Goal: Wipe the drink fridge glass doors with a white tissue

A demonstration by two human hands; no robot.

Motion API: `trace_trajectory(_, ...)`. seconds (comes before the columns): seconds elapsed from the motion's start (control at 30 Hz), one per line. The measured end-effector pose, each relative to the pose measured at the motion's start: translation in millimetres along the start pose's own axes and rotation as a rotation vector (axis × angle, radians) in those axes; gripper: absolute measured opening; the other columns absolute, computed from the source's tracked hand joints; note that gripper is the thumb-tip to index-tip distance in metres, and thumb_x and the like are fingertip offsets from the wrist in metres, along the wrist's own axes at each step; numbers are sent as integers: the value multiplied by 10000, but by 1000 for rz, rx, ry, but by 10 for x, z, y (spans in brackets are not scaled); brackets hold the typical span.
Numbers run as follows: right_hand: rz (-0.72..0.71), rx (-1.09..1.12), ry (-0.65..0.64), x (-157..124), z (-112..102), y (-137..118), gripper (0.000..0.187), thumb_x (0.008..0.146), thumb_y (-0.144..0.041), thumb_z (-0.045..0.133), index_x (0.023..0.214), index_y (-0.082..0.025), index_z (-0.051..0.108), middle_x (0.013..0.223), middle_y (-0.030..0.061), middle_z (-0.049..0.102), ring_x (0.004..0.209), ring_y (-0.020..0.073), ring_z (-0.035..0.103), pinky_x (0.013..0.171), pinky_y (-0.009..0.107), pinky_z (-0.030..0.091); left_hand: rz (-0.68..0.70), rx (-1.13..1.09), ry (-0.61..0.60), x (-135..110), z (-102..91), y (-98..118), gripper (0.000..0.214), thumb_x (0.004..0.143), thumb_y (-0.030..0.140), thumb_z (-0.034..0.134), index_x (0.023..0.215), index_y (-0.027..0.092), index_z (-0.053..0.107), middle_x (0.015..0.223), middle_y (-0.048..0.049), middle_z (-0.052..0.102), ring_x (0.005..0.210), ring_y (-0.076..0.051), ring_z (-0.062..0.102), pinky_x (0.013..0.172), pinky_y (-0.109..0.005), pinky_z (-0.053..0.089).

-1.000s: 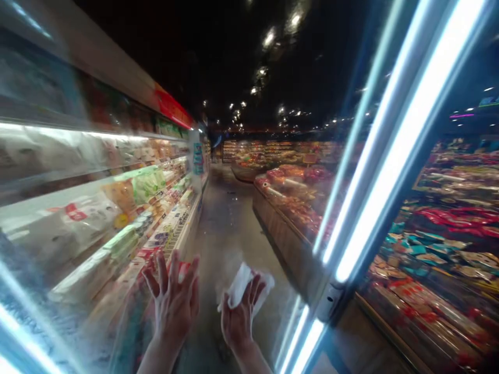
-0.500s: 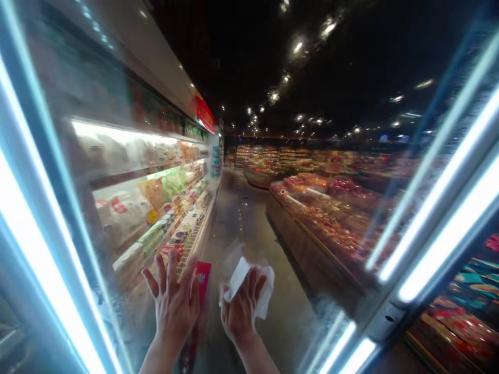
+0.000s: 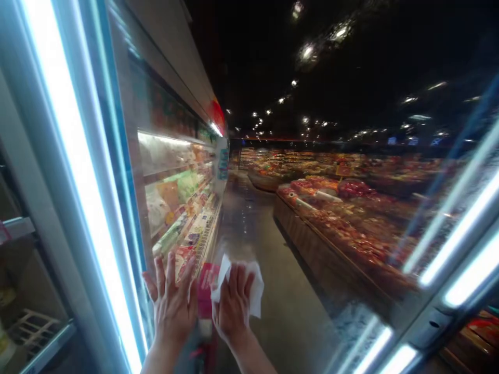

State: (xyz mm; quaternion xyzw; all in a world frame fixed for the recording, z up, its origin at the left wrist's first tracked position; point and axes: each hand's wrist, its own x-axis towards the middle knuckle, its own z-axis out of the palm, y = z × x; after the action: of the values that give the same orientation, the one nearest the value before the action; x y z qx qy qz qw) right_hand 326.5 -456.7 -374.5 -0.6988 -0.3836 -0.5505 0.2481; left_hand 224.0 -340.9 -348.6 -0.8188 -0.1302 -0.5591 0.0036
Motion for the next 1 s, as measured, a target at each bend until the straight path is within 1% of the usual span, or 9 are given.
trace_trajectory(0.1,-20,21,-36,-104,93,-159,780,940,-189,453,1663,-105,172,1650,187,388,1619,336,90,1276,664,154,5,11,2,-6,-35,-84,900,901,136,633,1615,438,176,1753,-22,69,1610,-350,21,1291,-682,-46)
trace_trajectory(0.3,31,31,-53,1019,-144,-140,798,961,-260,444,1678,-165,108,1720,116,253,1624,334,54,1280,643,134,-30,-30,-25,-2,-76,-109,857,927,156,607,1608,461,184,1758,-14,54,1613,-342,23,1288,-702,19)
trace_trajectory(0.37,25,36,-63,867,-141,-146,775,963,-268,452,1675,-197,155,1705,101,303,1623,337,67,1278,646,135,-35,-34,-27,-18,-66,-107,862,928,155,605,1608,466,176,1759,-12,49,1614,-339,23,1293,-694,33)
trace_trajectory(0.5,-14,30,-44,-96,2,-158,712,950,-234,447,1645,-276,296,1582,61,521,1620,295,127,1298,600,116,-58,-38,-11,-51,-30,-86,874,920,151,614,1606,473,179,1759,0,18,1615,-346,19,1304,-679,65)
trace_trajectory(0.57,-45,18,-59,-312,19,-111,701,945,-216,432,1634,-288,327,1540,46,570,1617,273,151,1307,574,101,-76,-55,-5,-49,-13,-47,878,918,148,615,1608,469,176,1758,8,-14,1612,-351,-4,1308,-672,93)
trace_trajectory(0.63,-29,3,-66,-127,-45,-14,705,949,-220,414,1643,-265,303,1568,62,538,1617,285,146,1302,590,88,-96,-77,11,-30,1,18,882,921,142,605,1612,461,159,1756,15,-49,1607,-345,-49,1312,-660,127)
trace_trajectory(0.8,31,31,-17,803,-331,322,782,937,-206,428,1673,-182,166,1672,117,375,1617,320,126,1282,607,138,-69,-70,17,45,50,288,881,922,136,603,1605,471,159,1758,13,-22,1608,-352,-59,1303,-688,84)
trace_trajectory(0.87,6,43,-23,694,-372,416,787,934,-185,418,1674,-169,151,1666,120,385,1620,306,114,1291,590,108,-32,-53,6,54,84,420,899,918,134,614,1608,468,141,1758,0,-3,1610,-360,-44,1294,-710,56)
trace_trajectory(1.0,-32,14,-40,-127,-362,591,798,916,-133,396,1671,-131,136,1602,111,486,1628,255,56,1312,520,0,-14,-36,-18,21,190,699,949,900,150,657,1610,458,109,1756,-19,65,1609,-358,-54,1293,-714,67)
